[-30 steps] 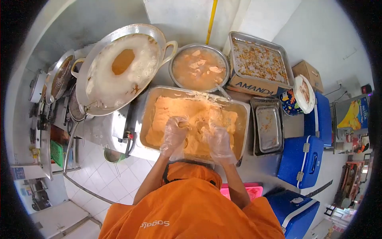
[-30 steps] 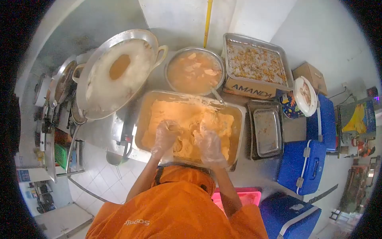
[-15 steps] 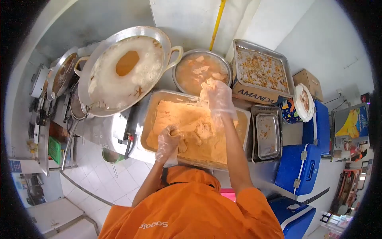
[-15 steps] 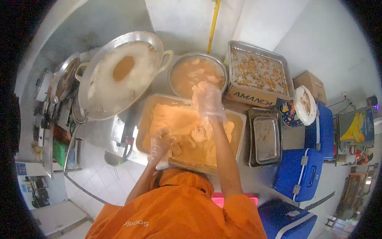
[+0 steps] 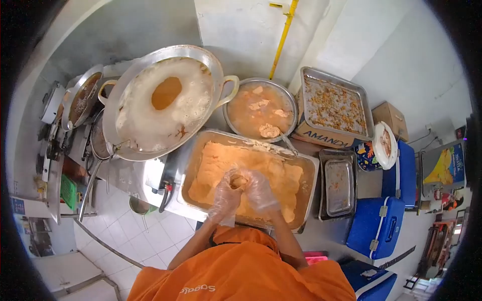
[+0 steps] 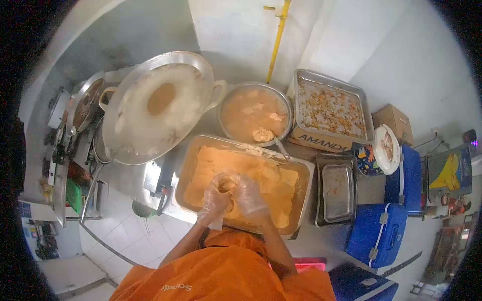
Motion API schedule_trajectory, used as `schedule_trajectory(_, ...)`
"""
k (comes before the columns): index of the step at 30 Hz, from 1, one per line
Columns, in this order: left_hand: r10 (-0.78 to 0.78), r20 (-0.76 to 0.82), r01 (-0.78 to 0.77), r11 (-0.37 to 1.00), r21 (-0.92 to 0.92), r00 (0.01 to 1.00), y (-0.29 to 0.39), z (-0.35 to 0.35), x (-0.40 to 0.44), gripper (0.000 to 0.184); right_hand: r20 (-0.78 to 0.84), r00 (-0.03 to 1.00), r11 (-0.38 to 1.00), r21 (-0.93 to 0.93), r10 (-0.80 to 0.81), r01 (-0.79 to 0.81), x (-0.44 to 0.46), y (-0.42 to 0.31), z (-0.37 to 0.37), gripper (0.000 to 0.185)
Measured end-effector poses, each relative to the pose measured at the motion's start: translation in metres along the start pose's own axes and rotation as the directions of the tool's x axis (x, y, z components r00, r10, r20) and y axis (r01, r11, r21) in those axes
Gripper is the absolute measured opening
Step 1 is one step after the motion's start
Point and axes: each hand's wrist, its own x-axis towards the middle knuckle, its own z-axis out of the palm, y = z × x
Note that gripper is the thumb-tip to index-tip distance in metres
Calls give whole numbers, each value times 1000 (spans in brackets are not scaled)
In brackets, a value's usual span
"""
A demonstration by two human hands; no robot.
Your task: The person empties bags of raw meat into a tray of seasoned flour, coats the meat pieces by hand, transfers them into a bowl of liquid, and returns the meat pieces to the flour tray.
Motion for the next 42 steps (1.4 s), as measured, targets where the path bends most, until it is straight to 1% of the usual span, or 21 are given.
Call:
schedule_trajectory(2,-72,88,84,985,-153,994,-2,-1,-1,61,29,996,995,49,81,-82,-24,12,0,24)
schedule_trajectory(4,-79,94,94,981,-167,992,-9,-7,-2,59,288,849,861,124,444,-492,-35,15,-17,30)
schedule_trajectory(9,-47,40,29,932,361,998,-38,-48,-22,36,234,925,951,7,300,-310,-24,28,-23,30)
schedule_trajectory(12,-74,-21,75,872,483,997,-14,-59,-35,22,120,945,946,77,303,-313,-14,60,-12,23)
schedule_trajectory(15,221,-58,-157,830,535,974,-73,-52,-38,18,-130,926,924,198,356,-327,41,41,-14,23)
schedule_trajectory(17,240,-97,-146,814,563,966,-62,-49,-37,16,-107,994,915,-398,26,-67,93,36,-23,21)
schedule_trajectory(18,248,-115,-139,805,577,962,-58,-48,-37,16,-69,996,874,-486,-50,10,115,40,-24,17)
schedule_trajectory(19,259,-115,-148,804,576,959,-57,-48,-38,16,-30,992,818,-568,-126,86,137,44,-24,14)
schedule_trajectory(21,280,-110,-170,802,573,954,-56,-50,-40,17,-176,982,944,-329,-74,12,175,60,-8,12)
schedule_trajectory(24,242,-104,-132,786,604,965,-55,-48,-40,21,-58,964,785,-594,-260,177,206,80,8,11)
schedule_trajectory(29,54,18,-49,659,751,998,-92,-45,-29,27,249,968,619,-766,41,171,226,100,36,16)
schedule_trajectory(31,-25,119,-74,656,751,993,-95,-42,-21,30,-87,984,922,-344,157,-177,194,57,18,17)
schedule_trajectory(33,-135,255,-111,644,757,958,-69,-30,-11,35,-58,960,943,-183,274,-280,156,-8,-14,20)
schedule_trajectory(34,-148,307,-162,597,786,940,-83,-20,-10,35,102,951,919,-306,293,-250,132,-28,-27,21)
schedule_trajectory(35,-17,322,-278,463,841,947,-128,0,-9,36,274,943,815,-579,188,5,91,2,-10,22)
schedule_trajectory(36,230,295,-332,141,933,927,-208,32,-11,38,457,878,608,-741,143,287,53,34,8,24)
schedule_trajectory(37,481,265,-205,-173,963,836,-274,59,-9,39,571,774,657,-699,274,284,31,39,5,29)
schedule_trajectory(38,490,235,-217,-95,972,839,-300,70,-7,41,599,726,712,-667,337,220,16,42,1,32)
schedule_trajectory(39,402,210,-295,161,942,891,-280,63,-6,41,623,674,755,-639,397,146,1,46,-3,35)
schedule_trajectory(41,194,235,-305,634,710,952,-231,48,3,41,515,743,821,-565,429,-83,-18,58,-15,38)
schedule_trajectory(42,82,288,-230,816,530,954,-210,43,-1,41,430,845,863,-500,319,-71,-39,68,-23,36)
